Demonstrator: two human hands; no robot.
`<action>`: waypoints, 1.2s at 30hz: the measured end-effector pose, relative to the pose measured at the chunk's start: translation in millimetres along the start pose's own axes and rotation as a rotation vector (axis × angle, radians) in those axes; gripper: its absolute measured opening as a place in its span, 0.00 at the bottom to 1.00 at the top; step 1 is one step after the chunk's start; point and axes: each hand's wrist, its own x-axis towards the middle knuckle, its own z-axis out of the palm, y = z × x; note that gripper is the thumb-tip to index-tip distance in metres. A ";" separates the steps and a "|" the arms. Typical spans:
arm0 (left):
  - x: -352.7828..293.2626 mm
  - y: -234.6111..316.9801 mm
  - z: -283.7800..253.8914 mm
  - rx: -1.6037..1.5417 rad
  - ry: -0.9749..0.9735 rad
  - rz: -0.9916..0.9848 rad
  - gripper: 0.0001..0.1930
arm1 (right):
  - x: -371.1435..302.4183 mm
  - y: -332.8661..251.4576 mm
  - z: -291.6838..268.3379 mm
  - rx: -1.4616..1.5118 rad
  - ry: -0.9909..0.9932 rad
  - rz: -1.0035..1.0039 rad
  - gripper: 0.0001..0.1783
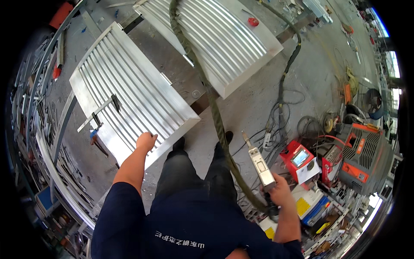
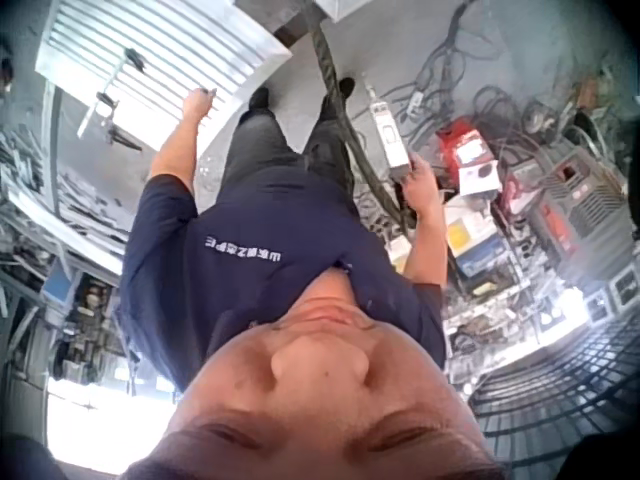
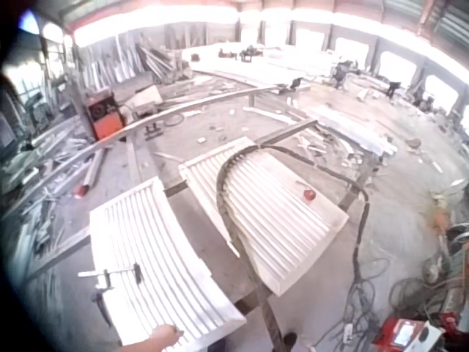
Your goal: The person welds the edges of a corrugated metal panel using a handheld welding gun. They reposition the panel and continue welding along multiple seams, producing bright sparks and a visible weld bead.
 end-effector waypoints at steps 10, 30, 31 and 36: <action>-143.1 -5.4 142.1 -0.335 0.061 -0.300 0.32 | 9.1 -109.0 -238.3 -1.554 -0.052 -0.005 0.29; -70.6 293.5 106.4 -0.943 -0.064 -0.353 0.30 | 267.8 -203.3 -366.0 -0.380 -0.266 -0.110 0.17; -67.8 307.2 96.3 -0.979 -0.042 -0.353 0.29 | 277.8 -208.3 -370.9 -0.304 -0.238 -0.065 0.17; -69.3 359.6 78.8 -1.123 0.060 -0.480 0.27 | 348.6 -277.2 -377.9 -0.118 -0.330 0.086 0.25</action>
